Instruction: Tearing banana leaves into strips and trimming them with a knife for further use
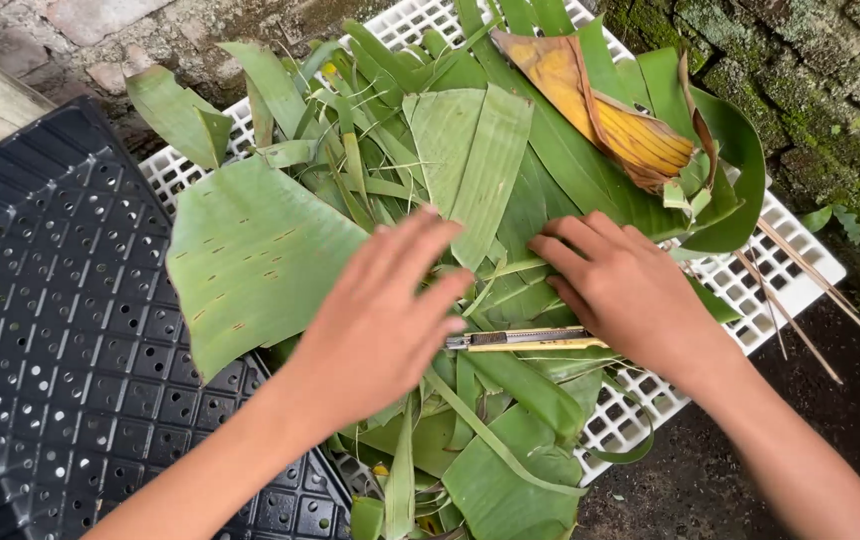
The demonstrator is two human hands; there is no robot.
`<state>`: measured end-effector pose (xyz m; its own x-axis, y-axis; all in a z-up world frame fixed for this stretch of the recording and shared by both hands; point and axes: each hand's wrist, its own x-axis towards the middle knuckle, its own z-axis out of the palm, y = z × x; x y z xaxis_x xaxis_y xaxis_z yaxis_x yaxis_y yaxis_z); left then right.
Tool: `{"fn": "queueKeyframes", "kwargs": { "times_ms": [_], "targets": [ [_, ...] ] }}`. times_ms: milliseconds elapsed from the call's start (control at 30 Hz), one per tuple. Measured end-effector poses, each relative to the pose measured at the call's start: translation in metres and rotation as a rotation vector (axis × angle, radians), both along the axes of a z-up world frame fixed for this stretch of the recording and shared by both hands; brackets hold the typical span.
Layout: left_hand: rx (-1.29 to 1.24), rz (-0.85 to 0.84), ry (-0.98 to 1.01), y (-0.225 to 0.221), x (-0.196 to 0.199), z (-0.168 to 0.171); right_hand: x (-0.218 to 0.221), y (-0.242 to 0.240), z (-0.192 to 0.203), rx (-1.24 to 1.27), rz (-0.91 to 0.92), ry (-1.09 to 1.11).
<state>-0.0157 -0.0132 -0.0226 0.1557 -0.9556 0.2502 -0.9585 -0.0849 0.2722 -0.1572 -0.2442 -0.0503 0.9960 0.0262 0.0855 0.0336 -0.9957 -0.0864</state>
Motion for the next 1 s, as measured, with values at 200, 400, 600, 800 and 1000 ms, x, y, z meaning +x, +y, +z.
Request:
{"fn": "queueKeyframes", "kwargs": {
  "times_ms": [200, 400, 600, 800, 1000],
  "targets": [
    [0.201, -0.184, -0.119, 0.008, -0.020, -0.026, 0.003, -0.009, 0.005, 0.070, 0.038, -0.079],
    [0.229, -0.145, -0.184, 0.020, -0.016, -0.024, 0.009, -0.009, -0.012, -0.228, 0.082, -0.124],
    [0.341, 0.000, -0.137, 0.039, -0.013, -0.026, -0.006, -0.004, -0.001, -0.068, 0.100, -0.093],
    [0.315, 0.167, -0.235, 0.046, -0.007, -0.037, -0.056, 0.006, 0.017, 0.092, -0.015, 0.363],
    [0.152, 0.145, -0.071, 0.035, -0.021, -0.017, -0.065, 0.003, 0.008, -0.025, 0.110, 0.173]
  ]
}}
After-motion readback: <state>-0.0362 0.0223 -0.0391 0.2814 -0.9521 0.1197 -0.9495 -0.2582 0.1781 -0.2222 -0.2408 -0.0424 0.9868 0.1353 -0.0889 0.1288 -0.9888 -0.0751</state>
